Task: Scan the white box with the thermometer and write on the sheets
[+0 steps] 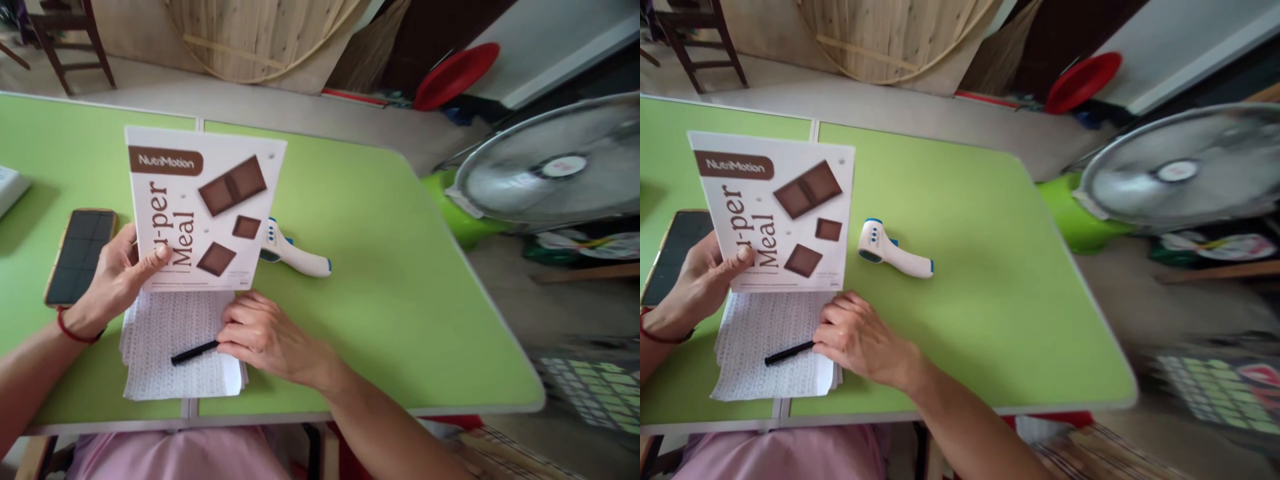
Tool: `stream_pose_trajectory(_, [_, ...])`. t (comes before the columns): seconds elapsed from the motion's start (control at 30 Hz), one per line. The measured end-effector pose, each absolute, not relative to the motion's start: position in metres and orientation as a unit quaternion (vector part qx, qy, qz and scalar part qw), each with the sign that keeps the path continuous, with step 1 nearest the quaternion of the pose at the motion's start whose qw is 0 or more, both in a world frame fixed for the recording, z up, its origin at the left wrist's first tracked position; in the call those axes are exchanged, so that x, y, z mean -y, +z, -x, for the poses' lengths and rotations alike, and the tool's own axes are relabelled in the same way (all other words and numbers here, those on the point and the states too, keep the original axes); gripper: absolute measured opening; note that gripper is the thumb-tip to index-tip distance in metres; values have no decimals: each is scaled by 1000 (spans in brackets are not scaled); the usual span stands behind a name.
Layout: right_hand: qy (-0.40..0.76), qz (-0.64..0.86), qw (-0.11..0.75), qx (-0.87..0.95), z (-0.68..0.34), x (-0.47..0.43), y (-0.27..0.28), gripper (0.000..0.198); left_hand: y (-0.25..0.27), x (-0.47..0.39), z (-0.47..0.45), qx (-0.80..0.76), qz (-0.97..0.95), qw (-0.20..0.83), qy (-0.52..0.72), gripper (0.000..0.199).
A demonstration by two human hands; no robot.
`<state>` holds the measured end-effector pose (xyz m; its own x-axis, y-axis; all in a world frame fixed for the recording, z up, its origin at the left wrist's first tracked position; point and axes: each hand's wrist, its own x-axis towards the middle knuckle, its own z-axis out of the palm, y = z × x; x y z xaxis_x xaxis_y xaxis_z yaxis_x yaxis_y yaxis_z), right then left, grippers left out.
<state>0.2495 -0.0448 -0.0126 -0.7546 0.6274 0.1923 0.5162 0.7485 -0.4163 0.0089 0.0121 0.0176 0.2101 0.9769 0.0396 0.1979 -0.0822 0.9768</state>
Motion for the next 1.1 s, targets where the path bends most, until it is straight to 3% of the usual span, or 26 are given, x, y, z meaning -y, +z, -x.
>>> stream_pose_trajectory(0.23, [175,311,171,919,-247,44,-9,10,13,-8,-10,-510,-633,441,381,45])
stream_pose_trajectory(0.37, [222,321,267,881,-259,35,-4,7,10,-11,-8,-498,-649,430,381,50])
stream_pose_trajectory(0.43, [189,378,335,842,-271,25,-6,13,9,-12,-7,-496,-654,427,380,50])
stream_pose_trajectory(0.5, [66,498,371,781,-285,15,-13,13,8,-12,-6,-495,-655,428,379,50])
stream_pose_trajectory(0.57, [-27,601,326,729,-296,6,-23,28,7,-12,-6,-492,-654,431,380,50])
stream_pose_trajectory(0.67, [-36,655,227,720,-306,-1,-38,51,7,-12,-6,-494,-648,433,385,52])
stream_pose_trajectory(0.73, [0,658,204,725,-307,-2,-43,50,7,-12,-7,-496,-644,438,384,53])
stream_pose_trajectory(0.8, [41,665,232,708,-305,-1,-43,42,7,-11,-7,-495,-640,448,381,55])
stream_pose_trajectory(0.93, [134,648,436,610,-285,13,-20,42,6,-10,-7,-496,-635,453,382,57])
stream_pose_trajectory(1.0, [252,564,527,584,-269,29,-4,35,6,-10,-7,-495,-628,462,385,59])
stream_pose_trajectory(1.1, [524,380,493,580,-242,53,12,27,6,-11,-7,-492,-621,471,387,59])
